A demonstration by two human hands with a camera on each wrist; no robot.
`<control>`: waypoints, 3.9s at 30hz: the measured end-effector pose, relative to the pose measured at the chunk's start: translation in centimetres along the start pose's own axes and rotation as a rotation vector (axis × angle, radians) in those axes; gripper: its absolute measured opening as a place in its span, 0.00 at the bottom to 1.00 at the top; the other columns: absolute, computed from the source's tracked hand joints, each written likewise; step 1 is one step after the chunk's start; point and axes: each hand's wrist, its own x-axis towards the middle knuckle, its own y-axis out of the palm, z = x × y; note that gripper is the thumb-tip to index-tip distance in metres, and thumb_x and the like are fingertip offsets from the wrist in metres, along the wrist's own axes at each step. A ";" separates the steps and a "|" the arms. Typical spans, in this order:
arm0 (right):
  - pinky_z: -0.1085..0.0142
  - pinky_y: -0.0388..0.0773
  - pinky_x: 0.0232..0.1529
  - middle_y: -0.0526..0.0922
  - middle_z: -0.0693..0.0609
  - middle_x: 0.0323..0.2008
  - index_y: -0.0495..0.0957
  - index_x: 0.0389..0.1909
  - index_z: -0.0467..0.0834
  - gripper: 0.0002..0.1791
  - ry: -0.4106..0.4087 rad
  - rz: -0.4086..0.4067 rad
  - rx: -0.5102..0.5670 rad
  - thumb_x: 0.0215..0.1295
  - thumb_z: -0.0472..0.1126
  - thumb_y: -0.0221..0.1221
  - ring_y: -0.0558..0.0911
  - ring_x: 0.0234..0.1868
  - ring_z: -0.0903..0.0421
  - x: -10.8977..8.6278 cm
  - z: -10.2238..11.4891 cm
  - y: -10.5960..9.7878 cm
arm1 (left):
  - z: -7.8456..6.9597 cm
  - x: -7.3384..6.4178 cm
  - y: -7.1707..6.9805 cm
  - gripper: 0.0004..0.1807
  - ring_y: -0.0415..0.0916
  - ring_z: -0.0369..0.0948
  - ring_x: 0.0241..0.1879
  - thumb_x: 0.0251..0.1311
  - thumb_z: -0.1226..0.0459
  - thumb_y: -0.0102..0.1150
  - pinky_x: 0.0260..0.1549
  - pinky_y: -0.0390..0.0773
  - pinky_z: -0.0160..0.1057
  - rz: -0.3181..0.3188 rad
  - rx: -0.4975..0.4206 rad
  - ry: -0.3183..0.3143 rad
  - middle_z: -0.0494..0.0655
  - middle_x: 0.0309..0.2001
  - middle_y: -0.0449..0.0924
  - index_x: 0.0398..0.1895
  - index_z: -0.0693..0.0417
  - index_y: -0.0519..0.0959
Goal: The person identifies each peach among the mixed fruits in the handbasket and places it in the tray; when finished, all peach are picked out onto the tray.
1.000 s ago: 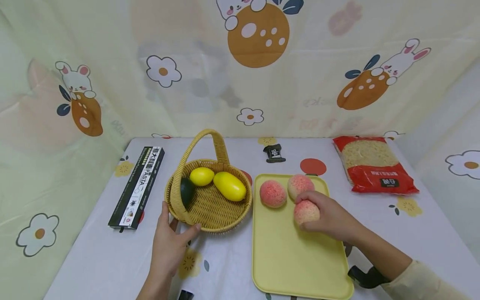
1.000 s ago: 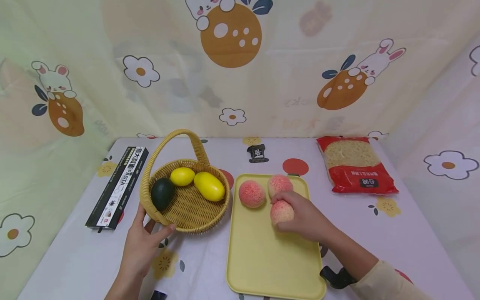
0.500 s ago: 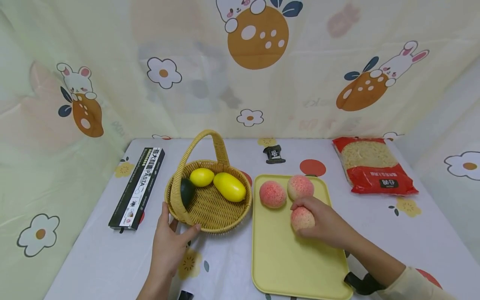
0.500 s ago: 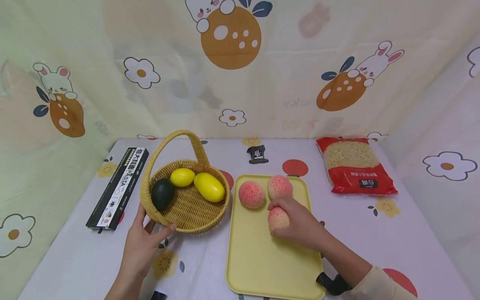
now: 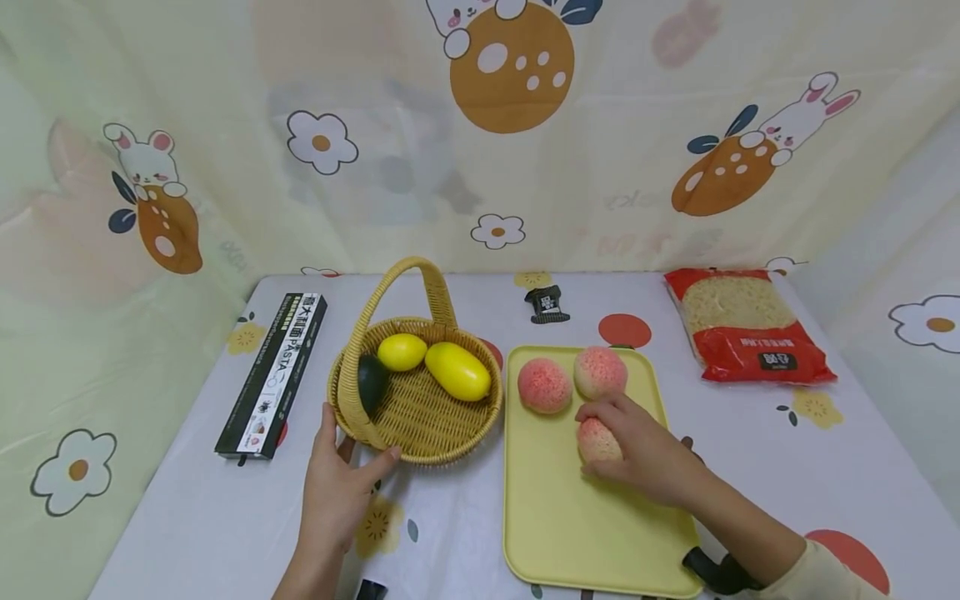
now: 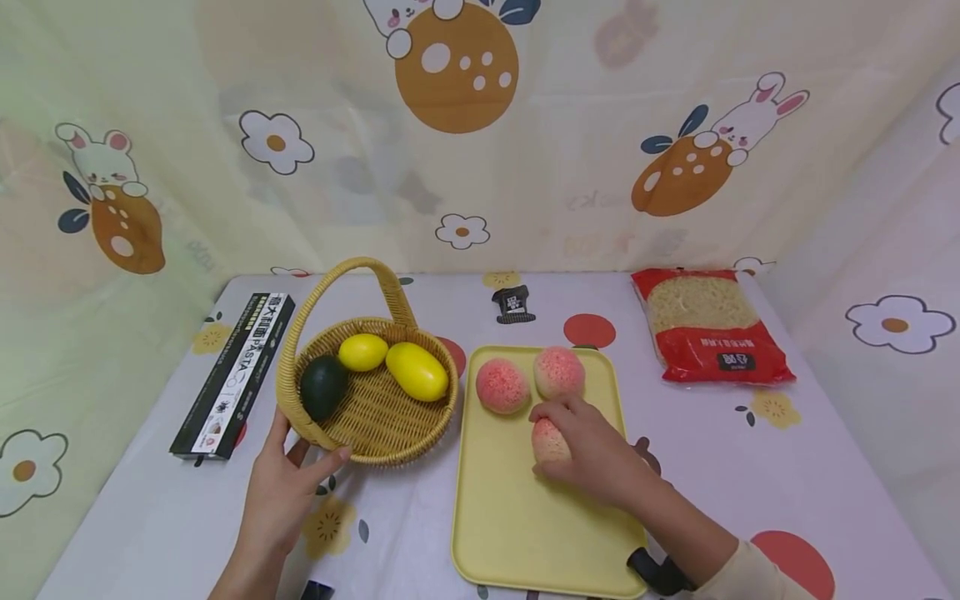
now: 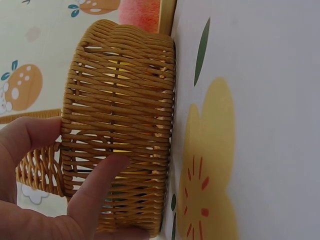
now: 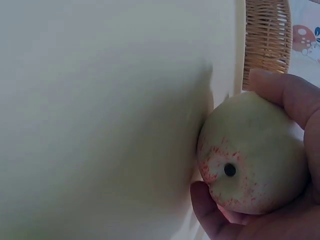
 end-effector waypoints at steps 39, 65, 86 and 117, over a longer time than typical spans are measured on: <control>0.49 0.81 0.60 0.83 0.52 0.60 0.80 0.63 0.49 0.31 0.084 0.020 0.130 0.62 0.56 0.74 0.80 0.60 0.50 -2.2 0.4 -2.5 | 0.2 0.1 -0.1 0.68 0.47 0.60 0.84 0.59 0.68 0.75 0.79 0.60 0.54 0.014 -0.037 0.017 0.48 0.87 0.28 0.87 0.49 0.31; 0.45 0.87 0.57 0.74 0.41 0.71 0.72 0.71 0.47 0.40 0.161 -0.022 0.266 0.60 0.51 0.77 0.76 0.67 0.40 -3.9 -0.5 -3.0 | 0.2 0.2 -0.1 0.68 0.47 0.60 0.84 0.60 0.67 0.75 0.79 0.61 0.54 0.015 -0.018 0.034 0.47 0.87 0.28 0.87 0.46 0.31; 0.51 0.89 0.54 0.73 0.40 0.73 0.67 0.78 0.45 0.46 0.194 -0.094 0.229 0.62 0.50 0.76 0.75 0.68 0.43 -5.4 -0.9 -4.2 | 0.3 0.1 0.0 0.67 0.47 0.61 0.84 0.60 0.68 0.75 0.78 0.62 0.54 0.006 -0.013 0.039 0.49 0.87 0.29 0.87 0.48 0.32; 0.73 0.62 0.10 0.63 0.57 0.11 0.66 0.14 0.47 0.26 0.092 -0.537 0.367 0.69 0.28 0.64 0.64 0.13 0.65 -5.7 5.2 -3.5 | -4.5 -7.0 1.4 0.24 0.59 0.27 0.16 0.70 0.61 0.65 0.16 0.58 0.18 -0.391 0.157 1.125 0.38 0.15 0.66 0.14 0.50 0.69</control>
